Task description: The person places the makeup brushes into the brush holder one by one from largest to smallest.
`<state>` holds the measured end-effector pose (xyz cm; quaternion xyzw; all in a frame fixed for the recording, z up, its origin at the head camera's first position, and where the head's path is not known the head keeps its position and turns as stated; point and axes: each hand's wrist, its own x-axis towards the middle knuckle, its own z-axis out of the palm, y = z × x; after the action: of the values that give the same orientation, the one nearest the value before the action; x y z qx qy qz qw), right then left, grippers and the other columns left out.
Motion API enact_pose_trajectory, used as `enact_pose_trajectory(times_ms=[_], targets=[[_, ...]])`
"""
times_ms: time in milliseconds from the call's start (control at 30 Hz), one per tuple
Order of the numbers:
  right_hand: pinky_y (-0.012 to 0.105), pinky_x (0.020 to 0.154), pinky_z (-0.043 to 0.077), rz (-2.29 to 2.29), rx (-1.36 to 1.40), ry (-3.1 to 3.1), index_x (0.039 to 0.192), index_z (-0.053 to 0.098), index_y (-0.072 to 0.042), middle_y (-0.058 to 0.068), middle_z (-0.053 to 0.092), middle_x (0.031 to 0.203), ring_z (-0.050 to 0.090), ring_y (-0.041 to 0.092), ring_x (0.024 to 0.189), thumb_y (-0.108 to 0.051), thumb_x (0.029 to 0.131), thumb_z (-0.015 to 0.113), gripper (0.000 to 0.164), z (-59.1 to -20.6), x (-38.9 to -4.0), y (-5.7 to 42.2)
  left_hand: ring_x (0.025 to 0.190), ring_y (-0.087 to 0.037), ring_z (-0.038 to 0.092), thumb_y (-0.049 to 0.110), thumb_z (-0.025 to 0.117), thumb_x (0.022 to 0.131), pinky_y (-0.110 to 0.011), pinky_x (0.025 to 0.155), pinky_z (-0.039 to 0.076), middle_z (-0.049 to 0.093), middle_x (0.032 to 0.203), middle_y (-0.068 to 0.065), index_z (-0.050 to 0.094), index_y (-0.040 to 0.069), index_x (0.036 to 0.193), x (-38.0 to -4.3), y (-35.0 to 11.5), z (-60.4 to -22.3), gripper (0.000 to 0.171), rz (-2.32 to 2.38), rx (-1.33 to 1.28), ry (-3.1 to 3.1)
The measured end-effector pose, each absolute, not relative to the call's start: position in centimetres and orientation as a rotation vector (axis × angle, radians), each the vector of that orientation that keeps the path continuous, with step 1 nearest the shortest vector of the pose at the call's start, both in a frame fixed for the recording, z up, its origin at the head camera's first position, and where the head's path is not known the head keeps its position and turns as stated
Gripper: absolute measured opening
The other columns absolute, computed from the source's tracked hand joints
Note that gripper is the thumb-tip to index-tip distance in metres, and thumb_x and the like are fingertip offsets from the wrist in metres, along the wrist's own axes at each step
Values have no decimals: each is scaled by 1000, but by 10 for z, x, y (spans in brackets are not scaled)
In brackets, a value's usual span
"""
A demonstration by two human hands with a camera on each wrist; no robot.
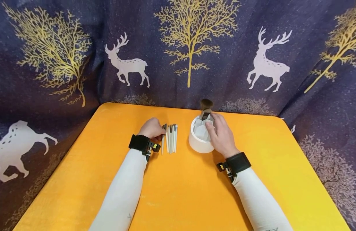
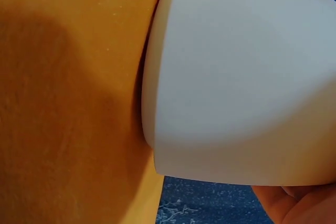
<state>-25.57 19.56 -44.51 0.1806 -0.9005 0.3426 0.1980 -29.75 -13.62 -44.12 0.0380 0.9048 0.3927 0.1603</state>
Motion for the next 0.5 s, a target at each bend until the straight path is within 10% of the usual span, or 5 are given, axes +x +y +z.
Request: enact_pose_trajectory(times_ms=[500], targets=[[64,114,48,977,473,-2548,164,50,2,22,49,165,56,44,144,-51,120,43,69,-446,-255,196,51,-25,65,10,66,105,-36,51,52,68,64,-13,76,2,76,-296,-126,-439,32,992,89,2688]])
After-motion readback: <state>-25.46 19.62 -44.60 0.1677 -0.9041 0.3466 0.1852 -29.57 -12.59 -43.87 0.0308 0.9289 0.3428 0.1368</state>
